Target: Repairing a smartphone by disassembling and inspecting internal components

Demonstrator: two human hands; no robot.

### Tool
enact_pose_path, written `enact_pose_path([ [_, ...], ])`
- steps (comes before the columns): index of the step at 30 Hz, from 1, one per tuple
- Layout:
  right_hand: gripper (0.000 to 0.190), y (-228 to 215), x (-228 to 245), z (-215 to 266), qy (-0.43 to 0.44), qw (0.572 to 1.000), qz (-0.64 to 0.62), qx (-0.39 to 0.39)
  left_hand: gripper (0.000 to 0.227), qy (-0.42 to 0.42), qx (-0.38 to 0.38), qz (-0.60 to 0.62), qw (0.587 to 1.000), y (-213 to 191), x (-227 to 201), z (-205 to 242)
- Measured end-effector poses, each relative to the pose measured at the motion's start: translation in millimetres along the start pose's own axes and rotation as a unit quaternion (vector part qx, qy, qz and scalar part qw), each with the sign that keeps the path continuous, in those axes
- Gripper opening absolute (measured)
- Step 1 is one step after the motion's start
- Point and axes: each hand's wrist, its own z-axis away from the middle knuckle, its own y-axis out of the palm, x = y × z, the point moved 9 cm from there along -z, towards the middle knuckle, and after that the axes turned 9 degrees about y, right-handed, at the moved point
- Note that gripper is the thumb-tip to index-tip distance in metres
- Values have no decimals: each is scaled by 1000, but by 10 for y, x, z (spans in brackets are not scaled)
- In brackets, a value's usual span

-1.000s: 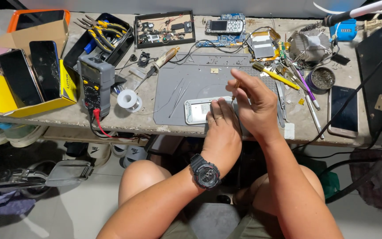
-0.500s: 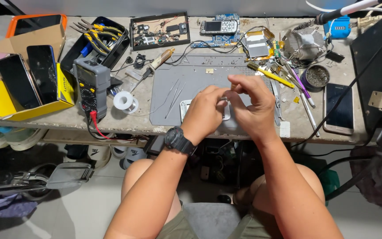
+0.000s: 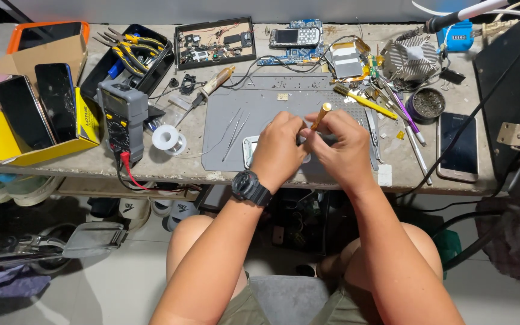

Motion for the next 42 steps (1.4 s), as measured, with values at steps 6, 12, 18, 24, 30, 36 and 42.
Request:
enact_pose_path([
  [6,26,-32,0,-31,40,997,-58,31,4,5,72,26,997,-47,-24,41],
  [12,36,-30,16,-12,58,995,-76,30,5,12,65,10,998,-30,-108,26],
  [18,17,-46,10,-1,33,999,-35,2,12,30,51,-32,998,65,-83,6],
  [24,35,-41,38,11,28,999,-29,24,13,37,67,-66,995,114,-90,-10],
  [30,32,102,-76,60,35,998,-15,43,12,37,68,-71,994,177,-32,-5],
  [36,37,37,-194,7,98,993,-68,23,14,46,102,-86,990,200,-38,-98],
  [42,40,-119,-414,1,144,984,-104,8,8,107,117,-238,958,375,-275,-165],
])
